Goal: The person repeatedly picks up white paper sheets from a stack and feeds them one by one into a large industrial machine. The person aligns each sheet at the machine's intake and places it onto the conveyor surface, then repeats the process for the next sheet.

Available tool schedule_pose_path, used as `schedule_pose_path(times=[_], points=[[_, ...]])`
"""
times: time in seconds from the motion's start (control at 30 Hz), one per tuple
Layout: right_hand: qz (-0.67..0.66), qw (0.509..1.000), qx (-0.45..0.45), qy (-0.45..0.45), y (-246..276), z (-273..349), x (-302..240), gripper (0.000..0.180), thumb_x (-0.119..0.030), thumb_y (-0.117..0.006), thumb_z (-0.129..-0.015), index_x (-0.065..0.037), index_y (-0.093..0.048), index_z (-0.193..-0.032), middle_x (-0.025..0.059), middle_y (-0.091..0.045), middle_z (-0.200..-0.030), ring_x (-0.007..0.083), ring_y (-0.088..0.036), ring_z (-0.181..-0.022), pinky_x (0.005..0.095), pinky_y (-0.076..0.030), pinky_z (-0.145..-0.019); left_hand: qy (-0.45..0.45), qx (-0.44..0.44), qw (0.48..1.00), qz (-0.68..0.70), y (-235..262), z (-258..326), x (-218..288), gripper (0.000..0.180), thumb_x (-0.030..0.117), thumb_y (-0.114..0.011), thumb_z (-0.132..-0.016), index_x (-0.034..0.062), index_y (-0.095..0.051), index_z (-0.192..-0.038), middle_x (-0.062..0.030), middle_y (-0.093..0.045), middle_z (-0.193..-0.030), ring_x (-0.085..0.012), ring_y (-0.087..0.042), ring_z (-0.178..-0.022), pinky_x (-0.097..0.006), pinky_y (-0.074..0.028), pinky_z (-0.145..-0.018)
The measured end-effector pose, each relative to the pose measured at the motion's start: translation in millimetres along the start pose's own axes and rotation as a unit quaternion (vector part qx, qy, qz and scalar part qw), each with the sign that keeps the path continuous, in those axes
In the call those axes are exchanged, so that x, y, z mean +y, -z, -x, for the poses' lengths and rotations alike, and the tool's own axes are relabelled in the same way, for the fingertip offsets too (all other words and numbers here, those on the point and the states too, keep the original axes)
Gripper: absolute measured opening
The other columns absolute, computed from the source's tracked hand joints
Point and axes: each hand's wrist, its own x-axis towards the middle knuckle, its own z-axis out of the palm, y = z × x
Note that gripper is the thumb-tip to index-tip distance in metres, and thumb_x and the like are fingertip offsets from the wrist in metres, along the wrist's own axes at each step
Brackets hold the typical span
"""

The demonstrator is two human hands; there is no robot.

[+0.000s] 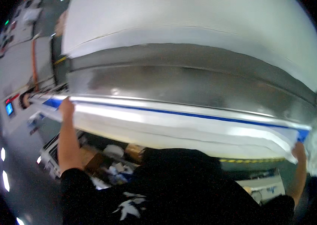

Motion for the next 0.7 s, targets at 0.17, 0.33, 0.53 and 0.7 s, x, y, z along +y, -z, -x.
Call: schedule_pose_path(times=[0.17, 0.33, 0.53, 0.7], points=[[-0.128, 0.989, -0.069, 0.026, 69, -10, -93, 0.044, -0.020, -0.069, -0.059, -0.002, -0.064, -0.099, 0.0197, -0.064, -0.099, 0.0357, -0.061, -0.092, 0.0425, -0.048, -0.081, -0.044, -0.047, 0.998, -0.020, 15, 0, 42, 0.038, 0.018, -0.061, -0.081, 0.0111, -0.056, -0.118, -0.0122, -0.065, -0.105, -0.0309, -0.061, -0.097, -0.041, -0.049, -0.079], [-0.143, 0.985, -0.087, 0.038, 123, -23, -140, 0.041, -0.023, -0.071, -0.056, -0.007, -0.066, -0.094, 0.0152, -0.066, -0.093, 0.0327, -0.062, -0.090, 0.0397, -0.050, -0.079, -0.020, -0.050, 0.998, 0.029, 44, 17, 100, 0.033, 0.017, -0.053, -0.084, 0.0098, -0.059, -0.116, -0.0130, -0.064, -0.108, -0.0307, -0.062, -0.096, -0.041, -0.049, -0.080], [-0.153, 0.987, 0.023, -0.047, 103, -10, -135, 0.019, -0.015, -0.062, -0.067, -0.008, -0.063, -0.084, 0.0144, -0.066, -0.088, 0.0359, -0.061, -0.087, 0.0449, -0.050, -0.075, -0.034, 0.026, 0.986, 0.158, 26, 18, 124, 0.037, 0.016, -0.053, -0.084, 0.0086, -0.057, -0.120, -0.0110, -0.061, -0.115, -0.0287, -0.058, -0.104, -0.038, -0.046, -0.088], [-0.119, 0.983, 0.140, 0.017, 141, -21, -202, 0.015, -0.017, -0.057, -0.075, -0.006, -0.059, -0.084, 0.0172, -0.063, -0.083, 0.0379, -0.060, -0.080, 0.0482, -0.048, -0.069, -0.117, 0.246, 0.940, 0.203, 11, 1, 143, 0.038, 0.026, -0.060, -0.082, 0.0045, -0.058, -0.114, -0.0148, -0.060, -0.112, -0.0339, -0.056, -0.103, -0.044, -0.043, -0.089]])
